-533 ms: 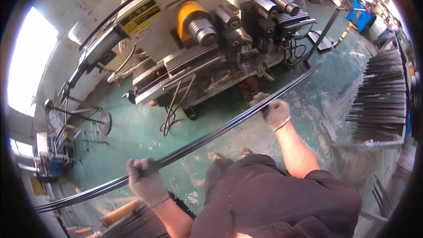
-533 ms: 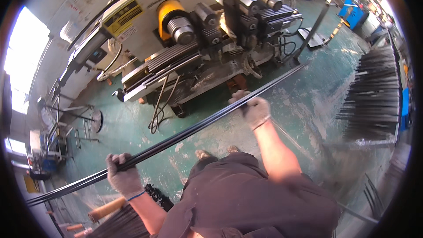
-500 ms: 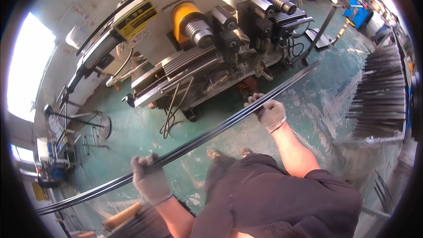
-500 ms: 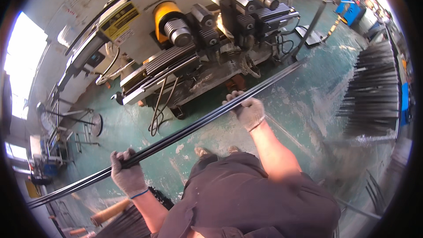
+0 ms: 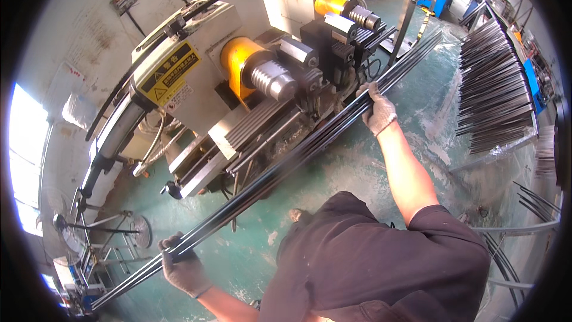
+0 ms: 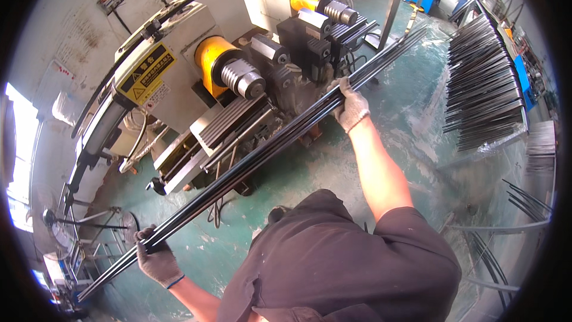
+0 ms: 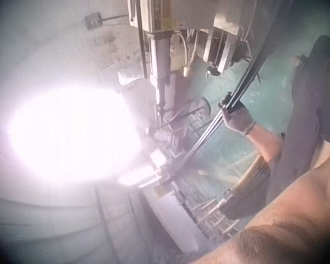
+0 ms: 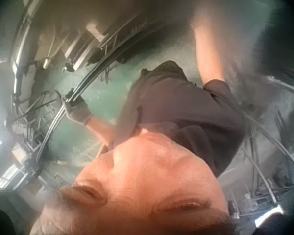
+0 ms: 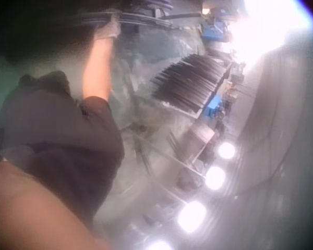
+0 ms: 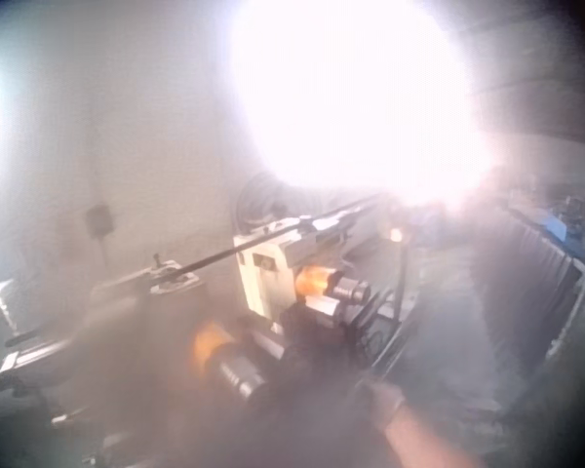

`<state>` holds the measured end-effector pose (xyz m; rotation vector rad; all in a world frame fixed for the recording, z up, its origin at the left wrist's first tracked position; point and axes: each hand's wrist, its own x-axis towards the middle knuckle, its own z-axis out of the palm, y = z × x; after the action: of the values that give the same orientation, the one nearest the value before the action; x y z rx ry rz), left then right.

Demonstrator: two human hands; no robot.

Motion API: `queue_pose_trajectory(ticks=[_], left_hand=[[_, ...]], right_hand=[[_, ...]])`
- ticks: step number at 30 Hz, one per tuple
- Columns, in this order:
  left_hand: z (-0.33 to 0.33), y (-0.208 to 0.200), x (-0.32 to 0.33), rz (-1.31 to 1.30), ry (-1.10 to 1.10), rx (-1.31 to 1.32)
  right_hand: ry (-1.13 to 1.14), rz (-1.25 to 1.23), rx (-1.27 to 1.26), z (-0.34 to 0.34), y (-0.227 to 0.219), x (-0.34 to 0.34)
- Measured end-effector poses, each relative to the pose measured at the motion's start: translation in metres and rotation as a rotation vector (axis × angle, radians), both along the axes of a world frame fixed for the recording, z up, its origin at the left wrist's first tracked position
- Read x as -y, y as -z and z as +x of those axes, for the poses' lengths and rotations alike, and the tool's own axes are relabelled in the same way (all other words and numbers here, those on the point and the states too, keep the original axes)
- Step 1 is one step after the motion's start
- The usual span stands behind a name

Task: The person operates a metal rod bending machine in a workshop. They adjust the machine, feed multiple straight metal rods through the bending mechanism, and then measure the resulting bent rods with a tape measure on a wooden workbench.

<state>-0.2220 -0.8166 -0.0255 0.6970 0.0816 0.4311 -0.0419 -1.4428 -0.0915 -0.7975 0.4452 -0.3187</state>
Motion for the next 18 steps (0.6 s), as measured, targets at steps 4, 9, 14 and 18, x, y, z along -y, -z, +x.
queue_pose_trajectory(ticks=[4, 9, 14, 18], left_hand=[[0.054, 0.051, -0.016, -0.094, -0.069, -0.225], [0.093, 0.058, 0.027, -0.045, -0.013, -0.319], [0.119, 0.073, 0.026, 0.144, 0.086, -0.305], [0.126, 0.085, -0.020, -0.194, 0.133, -0.087]], right_hand=[[0.004, -0.166, -0.037, 0.035, -0.007, -0.053], [0.057, -0.030, -0.111, 0.083, -0.006, -0.075], [0.037, -0.051, -0.319, 0.119, -0.042, -0.062], [0.014, -0.073, -0.306, 0.148, -0.036, -0.039]])
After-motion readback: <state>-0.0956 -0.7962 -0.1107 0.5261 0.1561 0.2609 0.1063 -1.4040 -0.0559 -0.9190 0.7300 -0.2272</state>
